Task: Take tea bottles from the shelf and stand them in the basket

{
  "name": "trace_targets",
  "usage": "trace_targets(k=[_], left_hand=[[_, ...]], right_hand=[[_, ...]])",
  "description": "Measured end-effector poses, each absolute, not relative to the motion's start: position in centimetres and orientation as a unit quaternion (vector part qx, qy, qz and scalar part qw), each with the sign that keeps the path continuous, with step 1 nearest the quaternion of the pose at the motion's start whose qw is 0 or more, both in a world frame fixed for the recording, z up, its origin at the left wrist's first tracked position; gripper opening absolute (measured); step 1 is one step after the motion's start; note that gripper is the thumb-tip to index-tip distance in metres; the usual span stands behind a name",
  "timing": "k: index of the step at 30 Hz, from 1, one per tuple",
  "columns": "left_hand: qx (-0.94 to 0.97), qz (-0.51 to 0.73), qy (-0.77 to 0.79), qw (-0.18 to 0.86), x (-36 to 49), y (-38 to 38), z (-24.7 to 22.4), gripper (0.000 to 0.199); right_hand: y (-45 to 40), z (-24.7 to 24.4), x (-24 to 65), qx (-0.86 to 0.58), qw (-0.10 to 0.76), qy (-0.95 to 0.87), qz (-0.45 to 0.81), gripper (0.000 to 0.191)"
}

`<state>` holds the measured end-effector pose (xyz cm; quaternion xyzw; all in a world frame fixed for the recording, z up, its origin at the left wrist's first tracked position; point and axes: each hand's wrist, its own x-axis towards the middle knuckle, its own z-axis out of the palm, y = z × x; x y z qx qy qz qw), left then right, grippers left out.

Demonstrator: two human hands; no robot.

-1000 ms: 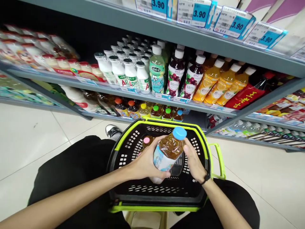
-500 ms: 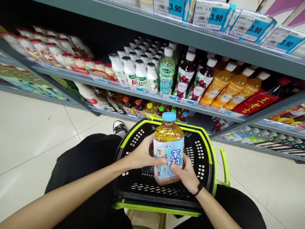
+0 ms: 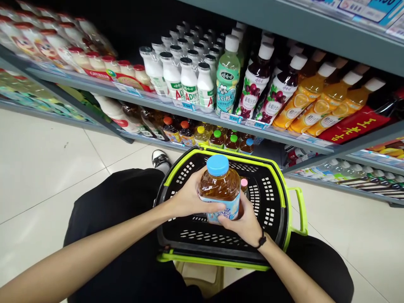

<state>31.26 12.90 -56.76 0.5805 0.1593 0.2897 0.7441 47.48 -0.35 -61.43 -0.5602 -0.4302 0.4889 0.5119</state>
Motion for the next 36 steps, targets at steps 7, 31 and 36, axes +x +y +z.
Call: trace_targets(k=[7,31,36], left_hand=[[0.576,0.284,0.161,0.75,31.4,12.7,-56.7,0.072],[0.539,0.221,0.133,0.802,31.5,12.8,-56.5,0.069],[0.52,0.218,0.143,0.813,31.3,13.0,-57.2,0.067]], right_hand=[[-0.4,-61.5,47.6,-0.564,0.506,-0.441,0.481,0.068],[-0.5,-60.2,48.3,-0.504,0.487,-0.223,0.677,0.099],[-0.4,-60.3,49.2,-0.378,0.466,-0.177,0.78,0.101]])
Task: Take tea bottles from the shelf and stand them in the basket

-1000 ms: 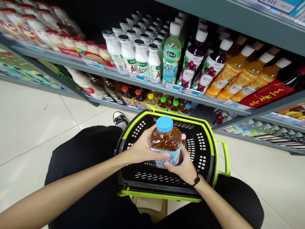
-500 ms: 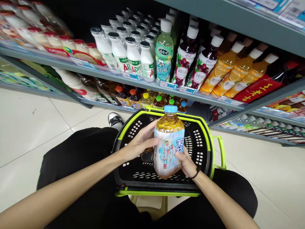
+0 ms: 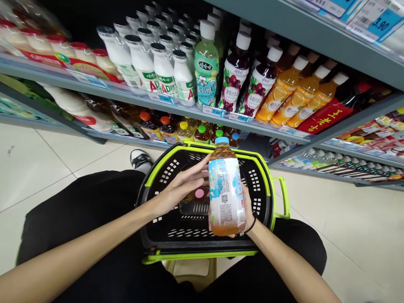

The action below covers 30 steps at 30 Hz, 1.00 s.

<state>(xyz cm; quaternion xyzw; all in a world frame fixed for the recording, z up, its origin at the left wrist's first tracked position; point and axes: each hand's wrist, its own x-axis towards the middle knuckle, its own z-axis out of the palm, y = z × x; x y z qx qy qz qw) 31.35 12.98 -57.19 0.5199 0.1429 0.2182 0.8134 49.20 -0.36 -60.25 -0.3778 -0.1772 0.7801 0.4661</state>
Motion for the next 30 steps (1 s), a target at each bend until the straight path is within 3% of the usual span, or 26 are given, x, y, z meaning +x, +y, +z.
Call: trace_targets(k=[8,12,18,25,30], left_hand=[[0.555,0.229,0.147,0.786,31.5,12.7,-57.4,0.066],[0.545,0.239,0.12,0.795,31.8,12.9,-57.3,0.068],[0.52,0.244,0.146,0.806,31.7,13.6,-58.6,0.066],[0.405,0.281,0.173,0.853,32.2,13.7,-58.5,0.059],[0.404,0.267,0.171,0.858,32.3,13.8,-57.8,0.055]], right_hand=[[-0.2,-62.9,50.3,-0.181,0.486,-0.143,0.843,0.095],[-0.5,-62.0,50.0,-0.31,0.51,-0.149,0.789,0.084],[-1.0,-61.5,50.1,-0.508,0.523,-0.354,0.586,0.065],[-0.6,-61.1,49.6,-0.601,0.487,-0.481,0.413,0.095],[-1.0,-60.8,50.0,-0.653,0.446,-0.505,0.346,0.101]])
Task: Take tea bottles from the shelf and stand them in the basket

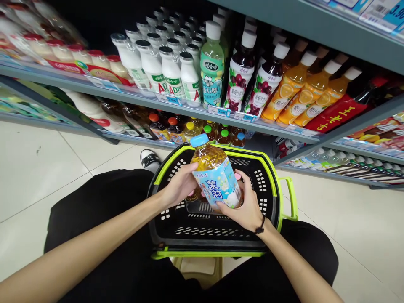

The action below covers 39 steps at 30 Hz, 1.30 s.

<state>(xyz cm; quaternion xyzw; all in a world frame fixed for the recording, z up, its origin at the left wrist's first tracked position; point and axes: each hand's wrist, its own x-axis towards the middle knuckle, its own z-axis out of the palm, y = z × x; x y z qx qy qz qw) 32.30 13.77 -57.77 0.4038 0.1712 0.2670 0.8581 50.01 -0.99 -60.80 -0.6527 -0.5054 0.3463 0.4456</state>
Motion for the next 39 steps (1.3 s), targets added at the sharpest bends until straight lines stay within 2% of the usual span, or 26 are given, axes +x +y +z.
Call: trace_targets(k=[9,13,18,21,24,28,31,35,39], left_hand=[[0.388,0.298,0.175,0.855,32.3,14.5,-57.9,0.044],[0.389,0.277,0.187,0.858,32.0,14.4,-57.7,0.053],[0.4,0.272,0.193,0.854,31.6,14.4,-57.2,0.069],[0.425,0.295,0.181,0.836,31.4,14.7,-56.8,0.067],[0.472,0.307,0.168,0.809,31.1,15.1,-56.5,0.062],[0.508,0.298,0.182,0.788,30.7,15.4,-56.2,0.06],[0.509,0.294,0.19,0.786,30.4,15.5,-56.1,0.058],[0.525,0.288,0.23,0.767,30.1,15.5,-56.3,0.06],[0.533,0.316,0.244,0.747,30.2,15.5,-56.6,0.066]], right_hand=[[-0.8,-60.6,51.7,-0.691,0.384,-0.606,0.091,0.101],[-0.6,-60.8,52.9,-0.662,0.356,-0.659,0.002,0.1],[-0.6,-60.3,53.5,-0.636,0.356,-0.684,-0.022,0.099],[-0.6,-60.1,53.2,-0.662,0.384,-0.643,0.038,0.092],[-0.5,-60.4,52.6,-0.672,0.416,-0.576,0.206,0.081],[-0.2,-60.9,51.9,-0.6,0.475,-0.484,0.424,0.077],[0.2,-60.8,51.9,-0.538,0.473,-0.442,0.54,0.068],[0.5,-60.8,52.3,-0.49,0.468,-0.379,0.631,0.059],[0.8,-60.7,52.3,-0.509,0.476,-0.316,0.643,0.061]])
